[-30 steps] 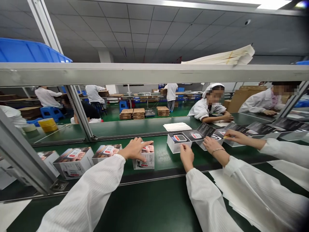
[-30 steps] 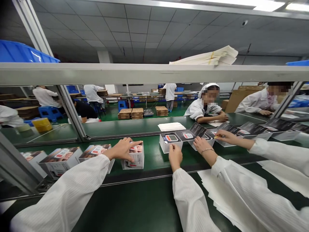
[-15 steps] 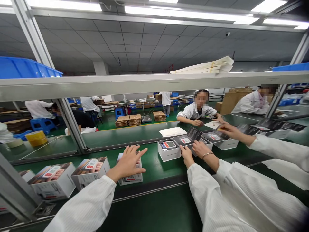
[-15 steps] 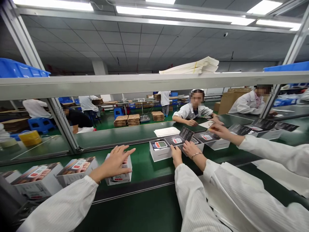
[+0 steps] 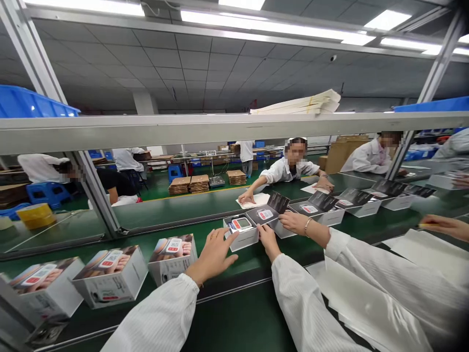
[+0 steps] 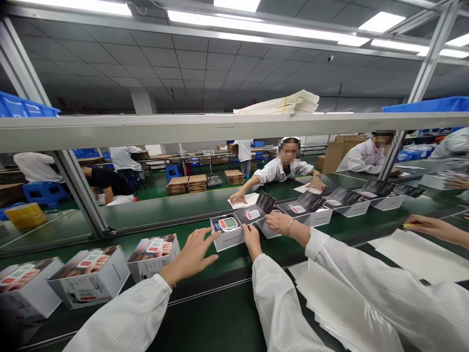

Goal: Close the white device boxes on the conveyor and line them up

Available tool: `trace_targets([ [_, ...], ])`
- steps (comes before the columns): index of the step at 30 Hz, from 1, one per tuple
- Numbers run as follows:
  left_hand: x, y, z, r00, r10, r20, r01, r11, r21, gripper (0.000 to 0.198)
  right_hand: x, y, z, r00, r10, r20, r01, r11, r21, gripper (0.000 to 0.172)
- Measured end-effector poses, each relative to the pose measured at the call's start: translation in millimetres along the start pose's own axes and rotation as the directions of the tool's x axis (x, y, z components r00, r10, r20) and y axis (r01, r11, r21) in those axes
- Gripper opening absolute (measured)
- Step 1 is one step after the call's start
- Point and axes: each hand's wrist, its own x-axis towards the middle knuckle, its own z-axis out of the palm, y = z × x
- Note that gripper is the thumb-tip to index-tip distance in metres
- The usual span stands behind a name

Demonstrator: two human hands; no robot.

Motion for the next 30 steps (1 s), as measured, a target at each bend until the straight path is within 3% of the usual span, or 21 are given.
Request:
trace_targets([
  [2, -1, 0, 3.0, 1.000, -0.008, -0.028, 0.008, 1.000, 0.001, 0.068, -3, -3, 2, 1.000, -0.001, 0.017, 0.002, 0.999, -0.041, 0.047],
  [4, -1, 2, 5.3, 0.992, -0.026, -0.124, 0.029, 0.999, 0.021, 0.071, -10, -8, 2, 0.998, -0.033, 0.062, 0.042, 0.988, -0.147, 0.042],
  [8, 6, 2, 10.8, 0.942, 0.016, -0.334, 0.022, 0.994, 0.110, 0.075, -33, -20, 3, 0.948, -0.136, 0.286, 0.239, 0.901, -0.362, 0.047],
  [10, 14, -6, 18.9, 0.956, -0.017, -0.291, 0.040, 0.997, 0.072, 0.075, -43, -24, 4, 0.910, -0.151, 0.386, 0.305, 0.875, -0.376, 0.048],
  [12, 21, -19, 33.0, 0.969, -0.185, -0.164, 0.176, 0.982, -0.066, 0.080, -50, -24, 7, 0.886, -0.154, 0.438, 0.330, 0.873, -0.359, 0.050],
  [15, 22, -42, 59.5, 0.924, -0.381, 0.021, 0.376, 0.900, -0.219, 0.089, -54, -21, 17, 0.869, -0.172, 0.465, 0.309, 0.921, -0.237, 0.054],
  [19, -1, -55, 78.3, 0.924, -0.381, 0.040, 0.377, 0.887, -0.268, 0.096, -50, -16, 29, 0.908, -0.124, 0.401, 0.181, 0.977, -0.109, 0.058],
  [23, -20, -54, 56.7, 0.953, -0.299, -0.054, 0.283, 0.939, -0.198, 0.099, -44, -17, 37, 0.938, -0.040, 0.343, 0.030, 0.999, 0.032, 0.059],
  [26, -15, -55, 20.2, 0.980, -0.147, -0.132, 0.146, 0.989, -0.018, 0.100, -47, -19, 49, 0.887, 0.091, 0.452, -0.196, 0.962, 0.192, 0.064],
  [28, -5, -58, -5.9, 0.999, -0.027, -0.044, 0.028, 0.999, 0.016, 0.105, -53, -21, 57, 0.813, 0.227, 0.536, -0.368, 0.914, 0.172, 0.064],
  [30, 1, -64, -28.6, 0.995, 0.040, 0.095, -0.040, 0.999, -0.002, 0.106, -57, -25, 58, 0.774, 0.303, 0.555, -0.427, 0.898, 0.104, 0.059],
])
